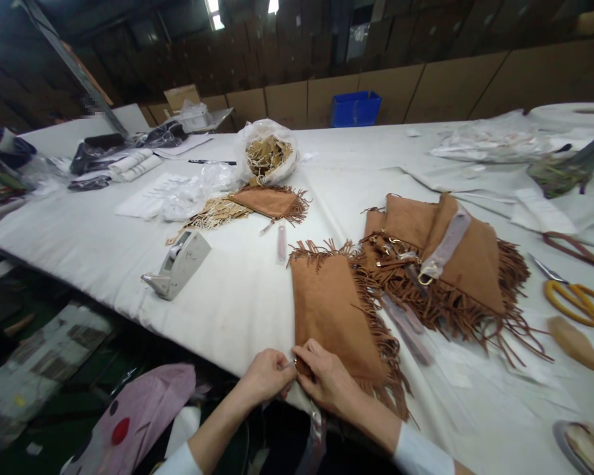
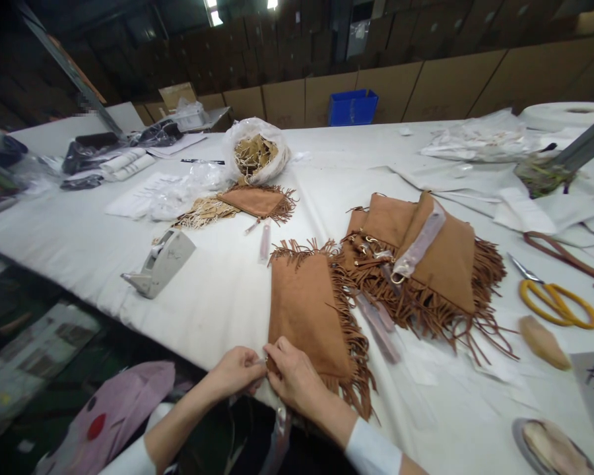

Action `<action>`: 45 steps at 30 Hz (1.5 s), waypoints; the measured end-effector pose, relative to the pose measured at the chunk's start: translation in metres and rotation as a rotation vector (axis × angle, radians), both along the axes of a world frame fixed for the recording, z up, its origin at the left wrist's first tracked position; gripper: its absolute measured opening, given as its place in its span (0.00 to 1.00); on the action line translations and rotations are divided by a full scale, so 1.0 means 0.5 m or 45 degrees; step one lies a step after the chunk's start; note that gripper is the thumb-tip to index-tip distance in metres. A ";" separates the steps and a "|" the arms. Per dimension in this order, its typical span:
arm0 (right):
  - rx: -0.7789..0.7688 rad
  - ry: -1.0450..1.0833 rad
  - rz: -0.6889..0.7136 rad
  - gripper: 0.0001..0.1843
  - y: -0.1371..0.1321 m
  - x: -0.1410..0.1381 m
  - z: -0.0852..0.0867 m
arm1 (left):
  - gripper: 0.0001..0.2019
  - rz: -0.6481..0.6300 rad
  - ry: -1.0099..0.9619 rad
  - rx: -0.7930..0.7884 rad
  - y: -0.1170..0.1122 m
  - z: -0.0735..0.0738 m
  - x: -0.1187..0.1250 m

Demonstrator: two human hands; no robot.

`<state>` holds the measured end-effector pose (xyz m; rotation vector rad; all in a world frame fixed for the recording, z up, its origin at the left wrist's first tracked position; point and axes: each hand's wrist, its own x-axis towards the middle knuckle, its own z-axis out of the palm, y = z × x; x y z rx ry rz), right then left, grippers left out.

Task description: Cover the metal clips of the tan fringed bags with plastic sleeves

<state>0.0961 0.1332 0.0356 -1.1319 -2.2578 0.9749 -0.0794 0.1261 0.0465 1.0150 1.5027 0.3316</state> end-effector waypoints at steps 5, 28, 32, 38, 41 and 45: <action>-0.048 0.082 0.033 0.23 0.005 0.003 -0.016 | 0.11 0.074 0.031 -0.057 0.013 -0.004 0.013; -0.019 0.009 -0.072 0.10 -0.019 0.011 0.002 | 0.09 0.330 -0.207 -0.160 0.009 0.003 0.021; 0.275 -0.144 -0.086 0.14 -0.049 0.004 -0.019 | 0.12 0.305 -0.245 -0.215 0.012 0.005 0.017; 0.448 -0.127 -0.118 0.11 -0.042 -0.007 -0.036 | 0.22 0.315 -0.267 -0.260 0.013 0.001 0.017; 0.475 -0.114 -0.124 0.09 -0.042 -0.008 -0.040 | 0.25 0.310 -0.348 -0.271 0.009 0.006 0.009; 0.467 -0.097 -0.134 0.10 -0.045 -0.008 -0.041 | 0.19 0.318 -0.528 -0.267 -0.003 0.022 -0.002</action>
